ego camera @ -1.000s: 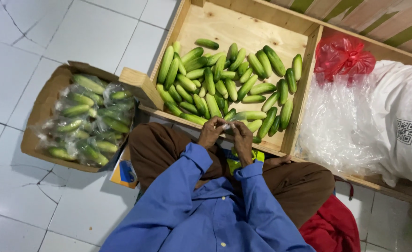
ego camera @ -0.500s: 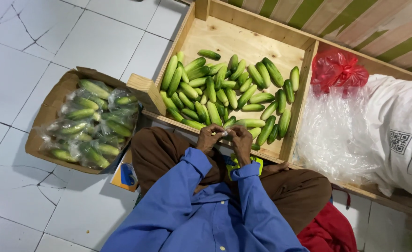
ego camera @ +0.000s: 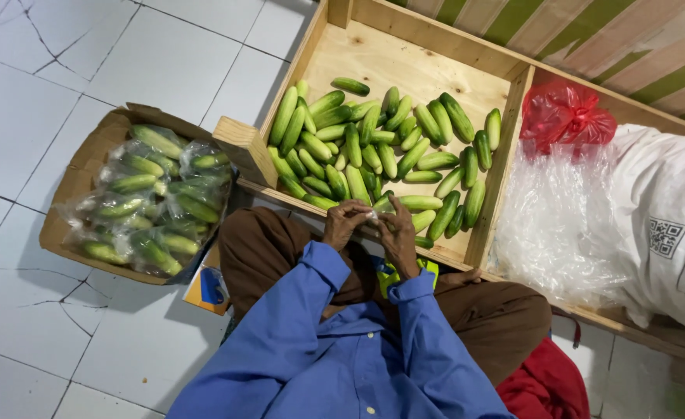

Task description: Picking cucumbers from a crate, placing them in individual plastic bags, tying the bags, and placing them into a cardboard box.

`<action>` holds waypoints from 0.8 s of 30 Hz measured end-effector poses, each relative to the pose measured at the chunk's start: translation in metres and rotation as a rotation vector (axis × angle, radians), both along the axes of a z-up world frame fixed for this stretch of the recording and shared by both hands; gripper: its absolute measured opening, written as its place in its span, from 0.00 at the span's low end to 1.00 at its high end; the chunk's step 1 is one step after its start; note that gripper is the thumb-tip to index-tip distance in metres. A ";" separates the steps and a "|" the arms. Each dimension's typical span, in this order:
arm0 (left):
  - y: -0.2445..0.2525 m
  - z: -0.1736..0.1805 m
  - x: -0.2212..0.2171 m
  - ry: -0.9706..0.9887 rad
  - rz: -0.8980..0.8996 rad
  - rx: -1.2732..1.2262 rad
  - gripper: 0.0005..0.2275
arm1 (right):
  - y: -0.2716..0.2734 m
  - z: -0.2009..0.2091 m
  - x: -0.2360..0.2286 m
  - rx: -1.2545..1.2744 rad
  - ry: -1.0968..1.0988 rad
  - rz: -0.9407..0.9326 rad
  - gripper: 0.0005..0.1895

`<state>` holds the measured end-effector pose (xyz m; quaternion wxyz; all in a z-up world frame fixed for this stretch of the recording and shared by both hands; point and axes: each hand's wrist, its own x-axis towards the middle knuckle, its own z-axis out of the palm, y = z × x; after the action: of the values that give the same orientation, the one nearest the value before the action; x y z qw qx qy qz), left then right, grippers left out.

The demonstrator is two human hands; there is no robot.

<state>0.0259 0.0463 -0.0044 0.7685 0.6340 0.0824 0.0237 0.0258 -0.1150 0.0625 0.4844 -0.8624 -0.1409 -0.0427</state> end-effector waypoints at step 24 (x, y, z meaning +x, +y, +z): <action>-0.029 -0.034 -0.016 -0.191 0.118 0.344 0.07 | -0.008 0.025 -0.008 0.279 0.383 0.113 0.09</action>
<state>0.0101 0.0175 -0.0386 0.6506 0.7448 0.0410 0.1424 0.0176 -0.1234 0.0870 0.6183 -0.7702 -0.0870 0.1298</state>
